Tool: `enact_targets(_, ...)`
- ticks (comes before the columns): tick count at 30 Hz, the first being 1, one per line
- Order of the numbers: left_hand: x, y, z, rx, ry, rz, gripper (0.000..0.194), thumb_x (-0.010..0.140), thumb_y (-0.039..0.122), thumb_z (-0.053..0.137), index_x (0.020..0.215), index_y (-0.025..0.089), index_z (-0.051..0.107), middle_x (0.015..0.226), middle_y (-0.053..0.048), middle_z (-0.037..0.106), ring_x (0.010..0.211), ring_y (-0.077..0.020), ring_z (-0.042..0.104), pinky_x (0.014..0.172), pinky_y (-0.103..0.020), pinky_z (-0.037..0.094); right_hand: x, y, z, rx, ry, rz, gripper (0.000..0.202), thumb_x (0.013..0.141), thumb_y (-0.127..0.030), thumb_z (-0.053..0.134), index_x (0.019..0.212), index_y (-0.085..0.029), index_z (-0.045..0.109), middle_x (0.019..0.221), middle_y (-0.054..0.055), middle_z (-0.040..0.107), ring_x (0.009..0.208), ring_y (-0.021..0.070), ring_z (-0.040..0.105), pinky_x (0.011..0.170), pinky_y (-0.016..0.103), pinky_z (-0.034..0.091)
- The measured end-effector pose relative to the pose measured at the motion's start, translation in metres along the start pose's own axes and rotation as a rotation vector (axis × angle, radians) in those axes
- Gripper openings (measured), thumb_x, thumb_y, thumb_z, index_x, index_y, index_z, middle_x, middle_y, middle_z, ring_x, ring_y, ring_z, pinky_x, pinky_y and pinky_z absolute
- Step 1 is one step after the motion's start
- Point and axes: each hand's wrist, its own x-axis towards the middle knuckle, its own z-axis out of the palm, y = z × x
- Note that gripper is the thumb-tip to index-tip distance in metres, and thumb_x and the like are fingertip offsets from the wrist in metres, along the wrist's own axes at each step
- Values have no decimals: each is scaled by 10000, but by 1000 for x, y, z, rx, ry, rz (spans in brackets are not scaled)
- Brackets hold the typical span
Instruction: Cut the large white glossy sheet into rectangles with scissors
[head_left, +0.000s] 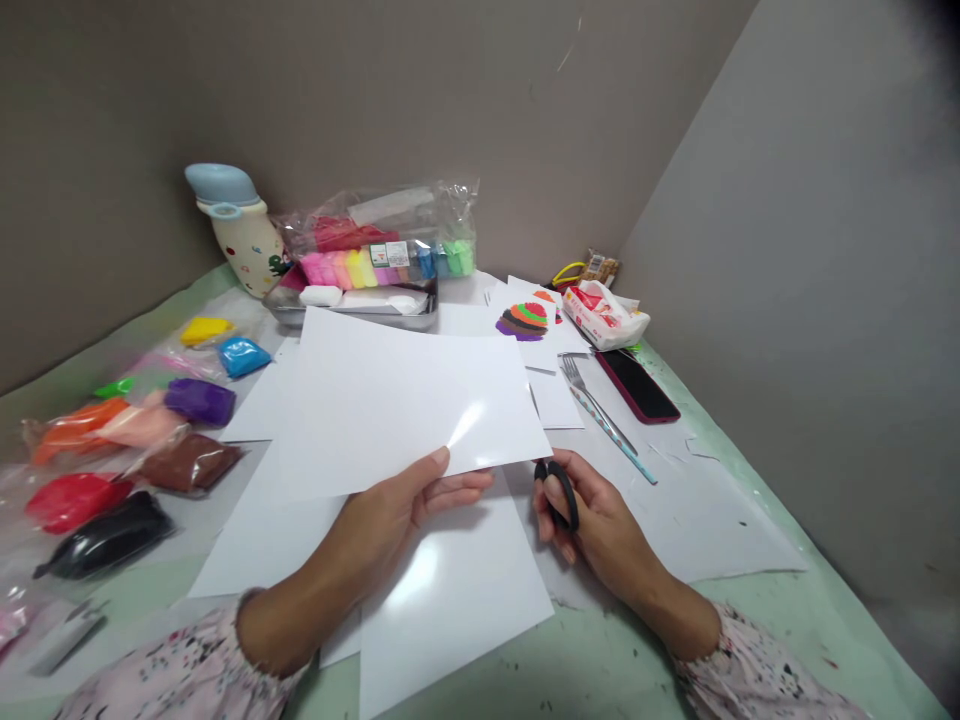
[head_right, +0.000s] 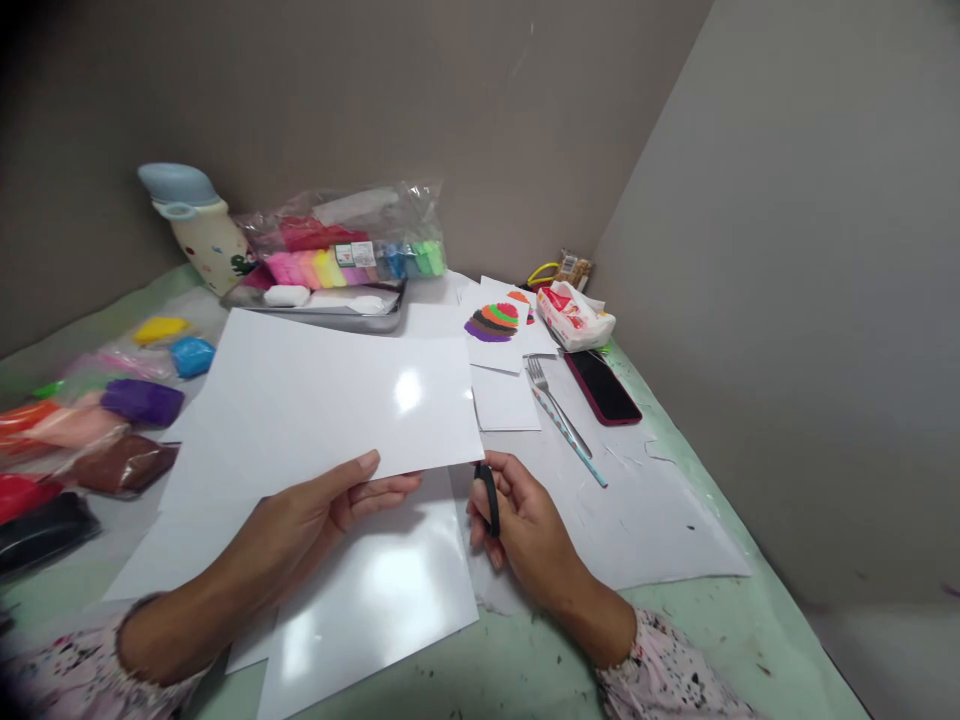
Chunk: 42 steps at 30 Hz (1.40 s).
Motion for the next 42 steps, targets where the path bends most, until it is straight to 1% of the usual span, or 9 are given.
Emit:
enact_targets(2, 1, -1, 0, -11, -6, 0, 330, 967, 134, 532, 672, 139, 681, 803, -132, 797, 889, -215, 756, 1032, -353, 495, 0, 0, 0, -5, -5, -5, 428, 913, -561, 593, 1131, -198, 528, 637, -57, 592, 383, 55, 377, 375, 196, 313)
enact_targets(5, 3, -3, -3, 8, -30, -3, 326, 969, 164, 540, 691, 132, 707, 849, -135, 801, 874, -210, 753, 1024, -345, 499, -1, -1, -1, -20, -2, -1, 432, 908, -564, 594, 1130, -199, 525, 625, -59, 588, 384, 59, 380, 378, 200, 317)
enact_targets(10, 4, -7, -9, 137, -81, 22, 360, 976, 275, 536, 764, 115, 779, 980, -146, 796, 948, -242, 735, 1018, -358, 486, -1, -3, -1, -45, 13, 10, 431, 899, -561, 600, 1117, -196, 529, 598, -65, 578, 379, 62, 367, 370, 200, 312)
enact_targets(13, 4, -8, -12, 188, -119, 34, 381, 971, 322, 534, 784, 117, 795, 1042, -140, 788, 935, -245, 732, 976, -355, 500, 0, -2, -1, -45, 9, 1, 428, 904, -561, 594, 1121, -197, 527, 598, -68, 575, 380, 60, 357, 364, 196, 305)
enact_targets(18, 6, -10, -15, 210, -139, 41, 382, 964, 368, 543, 820, 121, 797, 1011, -137, 791, 882, -237, 733, 947, -358, 498, 0, -1, -1, -25, 11, 4, 440, 893, -579, 605, 1108, -201, 536, 591, -67, 568, 371, 59, 342, 350, 195, 285)
enact_targets(23, 7, -12, -16, 217, -138, 42, 387, 955, 405, 560, 816, 132, 797, 1030, -145, 785, 899, -249, 731, 962, -365, 484, -1, -1, -1, -6, 7, 12, 460, 879, -594, 617, 1109, -203, 539, 589, -67, 570, 359, 56, 335, 345, 194, 278)
enact_targets(27, 8, -14, -18, 248, -142, 38, 396, 953, 411, 549, 806, 143, 800, 1049, -138, 784, 908, -249, 726, 977, -355, 470, -1, 0, 0, -15, 1, 14, 446, 895, -580, 598, 1119, -201, 527, 593, -67, 576, 353, 56, 347, 353, 196, 284)
enact_targets(33, 9, -15, -19, 298, -152, 37, 415, 955, 428, 534, 817, 149, 809, 1046, -125, 786, 904, -242, 715, 1008, -351, 441, 2, -2, -1, -58, 15, 13, 426, 911, -536, 588, 1150, -190, 516, 608, -68, 571, 398, 66, 377, 389, 199, 334)
enact_targets(42, 7, -14, -18, 283, -169, 23, 415, 962, 411, 524, 811, 153, 812, 990, -111, 795, 892, -239, 709, 992, -355, 447, -1, -5, -1, -61, 22, 6, 470, 897, -566, 586, 1154, -180, 508, 600, -66, 564, 393, 69, 368, 376, 201, 316)
